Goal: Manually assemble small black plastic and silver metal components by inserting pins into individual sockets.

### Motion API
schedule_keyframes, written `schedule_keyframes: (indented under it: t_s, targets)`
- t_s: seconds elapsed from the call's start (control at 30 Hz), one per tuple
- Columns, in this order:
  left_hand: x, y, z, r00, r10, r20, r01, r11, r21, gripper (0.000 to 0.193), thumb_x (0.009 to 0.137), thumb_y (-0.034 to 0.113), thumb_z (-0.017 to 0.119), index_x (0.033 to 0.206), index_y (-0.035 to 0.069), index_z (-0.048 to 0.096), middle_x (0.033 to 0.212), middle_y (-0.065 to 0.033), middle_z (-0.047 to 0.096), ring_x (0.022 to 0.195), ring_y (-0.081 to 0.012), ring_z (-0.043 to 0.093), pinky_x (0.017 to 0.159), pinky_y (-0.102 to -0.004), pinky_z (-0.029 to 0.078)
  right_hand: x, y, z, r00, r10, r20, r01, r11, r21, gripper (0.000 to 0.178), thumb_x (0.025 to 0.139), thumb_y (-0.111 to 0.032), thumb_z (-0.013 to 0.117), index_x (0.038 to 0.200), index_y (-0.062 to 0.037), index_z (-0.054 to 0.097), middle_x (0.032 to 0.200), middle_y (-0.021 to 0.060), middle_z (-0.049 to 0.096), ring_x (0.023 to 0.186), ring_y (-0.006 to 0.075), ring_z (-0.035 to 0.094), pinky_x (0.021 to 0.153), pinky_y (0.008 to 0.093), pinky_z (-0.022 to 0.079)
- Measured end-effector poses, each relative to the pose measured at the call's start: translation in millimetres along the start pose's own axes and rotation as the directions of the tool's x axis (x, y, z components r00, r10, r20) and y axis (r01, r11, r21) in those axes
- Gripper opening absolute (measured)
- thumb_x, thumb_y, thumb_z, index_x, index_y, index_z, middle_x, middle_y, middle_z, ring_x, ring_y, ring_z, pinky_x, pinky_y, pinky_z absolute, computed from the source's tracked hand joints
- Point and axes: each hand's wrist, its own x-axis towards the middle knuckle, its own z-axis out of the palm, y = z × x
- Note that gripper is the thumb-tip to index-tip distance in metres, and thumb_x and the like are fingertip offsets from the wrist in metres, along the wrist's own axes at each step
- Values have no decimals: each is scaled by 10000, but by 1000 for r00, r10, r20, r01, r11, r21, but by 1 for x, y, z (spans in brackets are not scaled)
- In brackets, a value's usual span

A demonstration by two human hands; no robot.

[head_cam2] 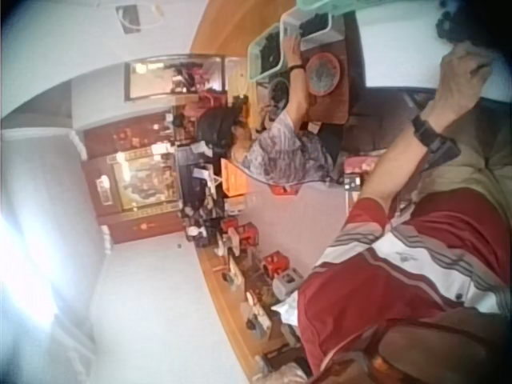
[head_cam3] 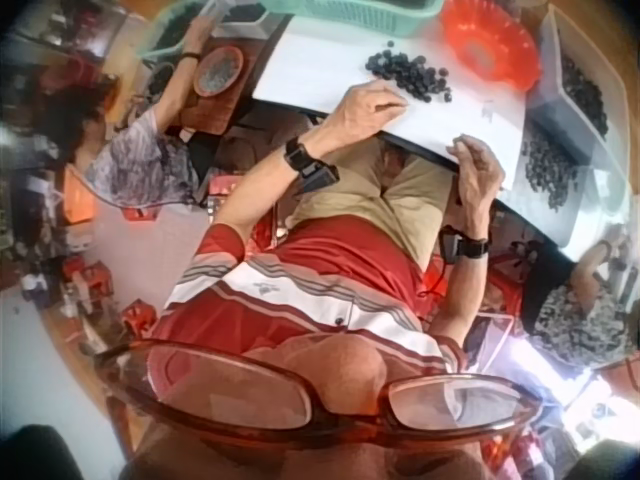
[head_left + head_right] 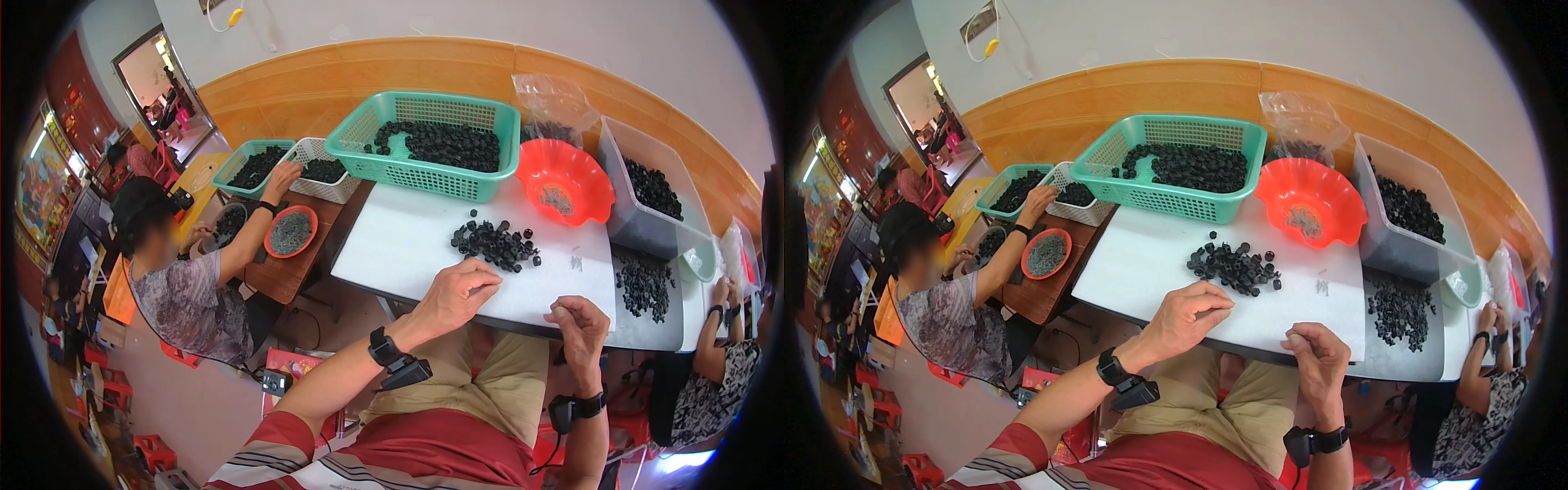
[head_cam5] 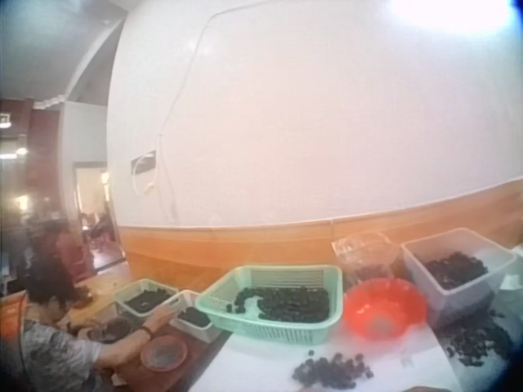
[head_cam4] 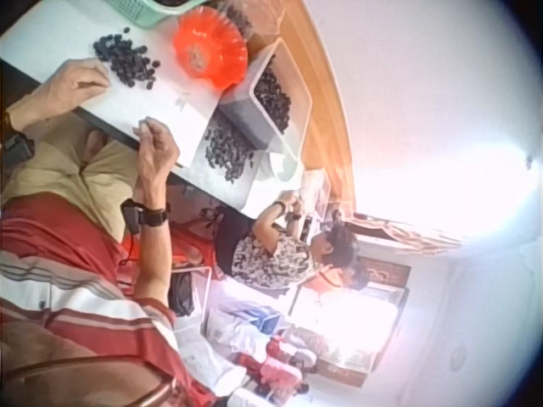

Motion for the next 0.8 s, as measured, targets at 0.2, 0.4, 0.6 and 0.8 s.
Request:
schedule_keyframes:
  t_s: [0.2,0.4,0.6,0.8]
  targets:
    - [1,6,9,992,-114,52,119,987,-108,177,931,32,730,1104,3,753,1072,-69,727,889,-127,670,797,-254,535,-1,-7,6,1000,-18,-10,18,997,-69,101,960,68,653,1053,75,693,965,94,708,867,161,713,794,285,600]
    - [3,12,14,970,-210,127,235,944,-231,193,922,-14,728,1112,-2,760,1106,-55,708,961,-91,653,839,-229,541,6,-8,16,996,-94,2,94,995,27,112,952,63,668,1057,52,706,1010,90,702,848,138,693,754,266,586]
    - [1,19,30,934,-294,205,351,864,-361,306,908,-26,752,1205,-7,684,1115,-78,717,966,-96,665,869,-245,580,6,-7,23,988,-154,27,152,987,46,122,938,35,711,1060,41,724,1026,94,689,829,130,661,733,254,565]
    - [0,35,36,925,-297,235,367,860,-356,380,891,-36,764,1241,-19,618,1126,-104,716,1005,-123,686,899,-272,599,2,-1,21,982,-184,43,185,983,-9,144,914,43,731,1056,19,739,999,87,695,833,131,651,712,261,536]
